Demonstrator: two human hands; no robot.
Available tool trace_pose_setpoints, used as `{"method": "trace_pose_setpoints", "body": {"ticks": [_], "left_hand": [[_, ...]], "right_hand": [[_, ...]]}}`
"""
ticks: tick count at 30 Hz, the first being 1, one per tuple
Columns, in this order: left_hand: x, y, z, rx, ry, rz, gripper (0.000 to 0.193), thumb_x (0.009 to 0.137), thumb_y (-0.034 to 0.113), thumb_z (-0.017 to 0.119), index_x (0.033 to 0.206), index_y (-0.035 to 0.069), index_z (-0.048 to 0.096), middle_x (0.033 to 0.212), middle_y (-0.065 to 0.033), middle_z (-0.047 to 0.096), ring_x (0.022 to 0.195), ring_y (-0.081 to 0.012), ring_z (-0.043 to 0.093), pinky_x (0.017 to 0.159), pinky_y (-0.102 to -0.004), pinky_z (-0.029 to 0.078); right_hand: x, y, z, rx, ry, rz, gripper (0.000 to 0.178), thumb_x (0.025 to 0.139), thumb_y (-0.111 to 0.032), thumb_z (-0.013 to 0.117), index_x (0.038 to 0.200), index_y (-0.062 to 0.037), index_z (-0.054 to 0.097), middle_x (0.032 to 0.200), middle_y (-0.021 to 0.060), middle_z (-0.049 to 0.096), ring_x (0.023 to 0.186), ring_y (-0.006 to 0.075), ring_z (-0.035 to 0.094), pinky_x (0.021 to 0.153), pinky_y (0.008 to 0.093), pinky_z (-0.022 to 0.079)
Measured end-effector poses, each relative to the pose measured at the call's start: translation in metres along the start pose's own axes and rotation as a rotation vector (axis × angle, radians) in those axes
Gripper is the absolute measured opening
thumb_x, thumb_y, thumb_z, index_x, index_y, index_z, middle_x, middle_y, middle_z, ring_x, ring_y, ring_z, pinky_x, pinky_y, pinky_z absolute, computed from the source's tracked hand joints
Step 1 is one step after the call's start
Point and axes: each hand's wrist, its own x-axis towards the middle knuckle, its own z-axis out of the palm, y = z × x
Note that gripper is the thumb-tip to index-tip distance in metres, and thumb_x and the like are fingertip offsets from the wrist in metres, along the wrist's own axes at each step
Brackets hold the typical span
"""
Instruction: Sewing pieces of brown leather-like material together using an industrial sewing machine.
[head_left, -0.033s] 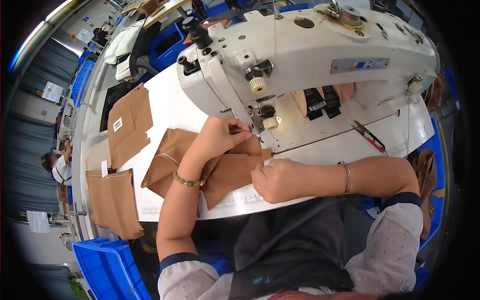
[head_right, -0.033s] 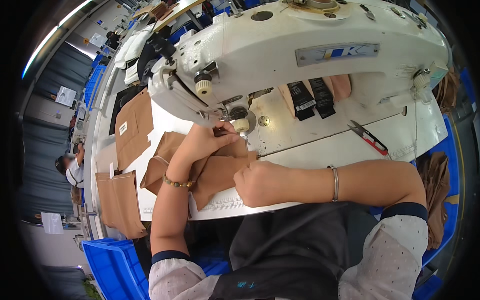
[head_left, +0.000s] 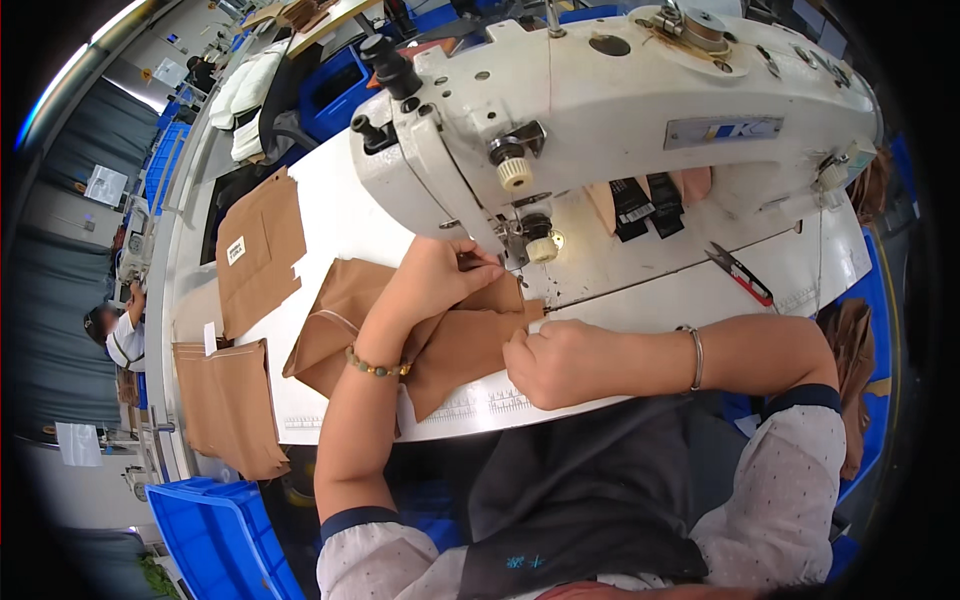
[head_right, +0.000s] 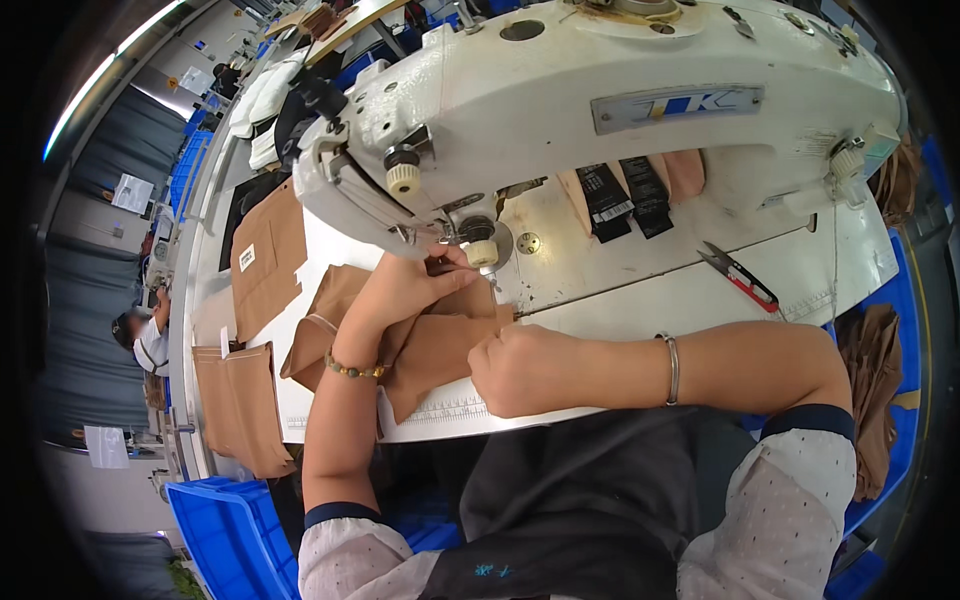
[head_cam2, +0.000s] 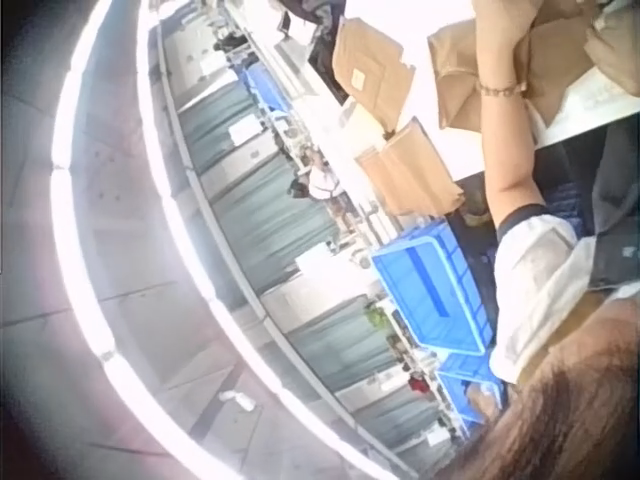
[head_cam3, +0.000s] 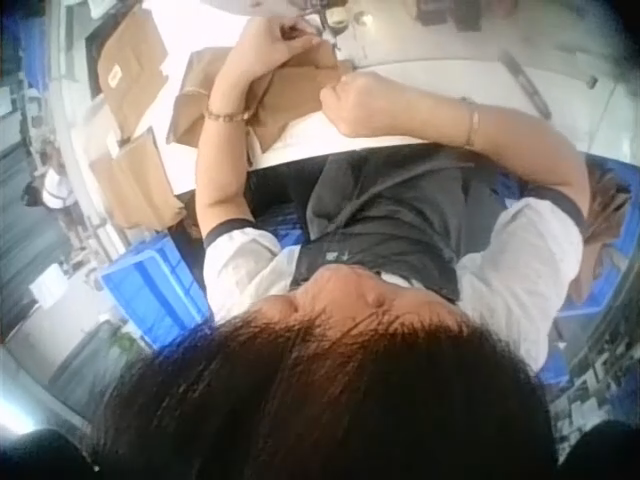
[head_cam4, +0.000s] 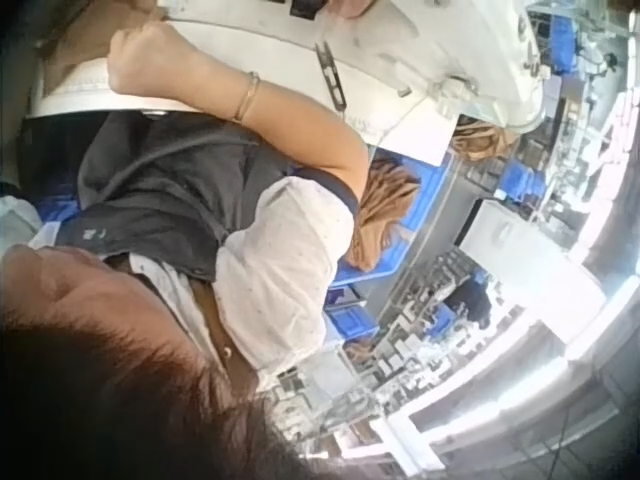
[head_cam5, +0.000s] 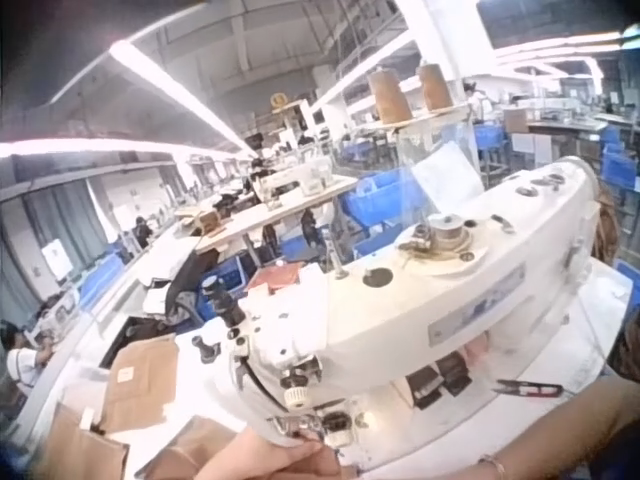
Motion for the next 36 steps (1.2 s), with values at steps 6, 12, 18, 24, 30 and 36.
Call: {"method": "trace_pose_setpoints", "body": {"ticks": [6, 12, 18, 24, 30, 36], "left_hand": [[0.004, 0.015, -0.003, 0.062, 0.092, -0.082, 0.028, 0.081, 0.01, 0.079, 0.105, -0.002, 0.071, 0.095, -0.0132, 0.074, 0.084, -0.0205, 0.069, 0.073, -0.0338, 0.054], [0.014, 0.004, -0.013, 0.24, 0.043, -0.095, 0.04, 0.086, 0.027, 0.074, 0.117, 0.003, 0.068, 0.112, -0.0153, 0.071, 0.105, -0.03, 0.064, 0.094, -0.0394, 0.049], [0.026, -0.021, -0.015, 0.454, -0.031, -0.014, 0.039, 0.092, 0.029, 0.07, 0.119, 0.003, 0.066, 0.114, -0.0166, 0.07, 0.107, -0.0318, 0.063, 0.095, -0.0403, 0.048], [0.03, -0.006, -0.013, 0.532, -0.098, -0.086, 0.038, 0.093, 0.029, 0.069, 0.121, 0.003, 0.066, 0.121, -0.0146, 0.069, 0.111, -0.0319, 0.062, 0.098, -0.0407, 0.047], [0.024, -0.031, -0.013, 0.412, 0.068, 0.03, 0.034, 0.092, 0.024, 0.07, 0.118, 0.002, 0.068, 0.117, -0.0133, 0.071, 0.107, -0.0312, 0.064, 0.096, -0.0408, 0.047], [-0.051, 0.053, 0.007, 0.647, 0.352, 0.113, 0.034, 0.079, 0.016, 0.075, 0.11, 0.007, 0.066, 0.117, -0.0118, 0.065, 0.111, -0.0304, 0.059, 0.099, -0.0504, 0.038]], "right_hand": [[-0.004, 0.004, 0.003, -0.054, 0.046, 0.035, 0.016, 0.056, -0.016, 0.063, 0.059, -0.0006, 0.058, 0.06, 0.0081, 0.05, 0.051, 0.0161, 0.051, 0.041, 0.0281, 0.041], [-0.006, 0.017, 0.004, -0.088, -0.03, 0.065, 0.022, 0.064, -0.015, 0.064, 0.075, 0.0042, 0.065, 0.072, 0.0153, 0.061, 0.052, 0.0148, 0.055, 0.043, 0.0258, 0.042], [-0.006, 0.018, -0.001, -0.073, -0.162, 0.098, 0.031, 0.073, -0.013, 0.066, 0.093, 0.0091, 0.072, 0.085, 0.0225, 0.071, 0.053, 0.0148, 0.062, 0.044, 0.0246, 0.044], [-0.008, 0.019, 0.006, -0.106, -0.075, 0.118, 0.027, 0.064, -0.015, 0.065, 0.078, 0.0081, 0.067, 0.077, 0.0235, 0.068, 0.049, 0.0153, 0.058, 0.04, 0.0262, 0.042], [-0.004, 0.022, 0.01, -0.127, 0.034, 0.126, 0.024, 0.055, -0.015, 0.064, 0.062, 0.0075, 0.061, 0.067, 0.0226, 0.064, 0.044, 0.0155, 0.054, 0.037, 0.0276, 0.04], [-0.014, 0.021, 0.001, -0.123, -0.175, 0.157, 0.026, 0.074, -0.015, 0.067, 0.092, 0.0011, 0.074, 0.088, 0.0177, 0.073, 0.055, 0.0146, 0.062, 0.047, 0.0257, 0.047]]}}
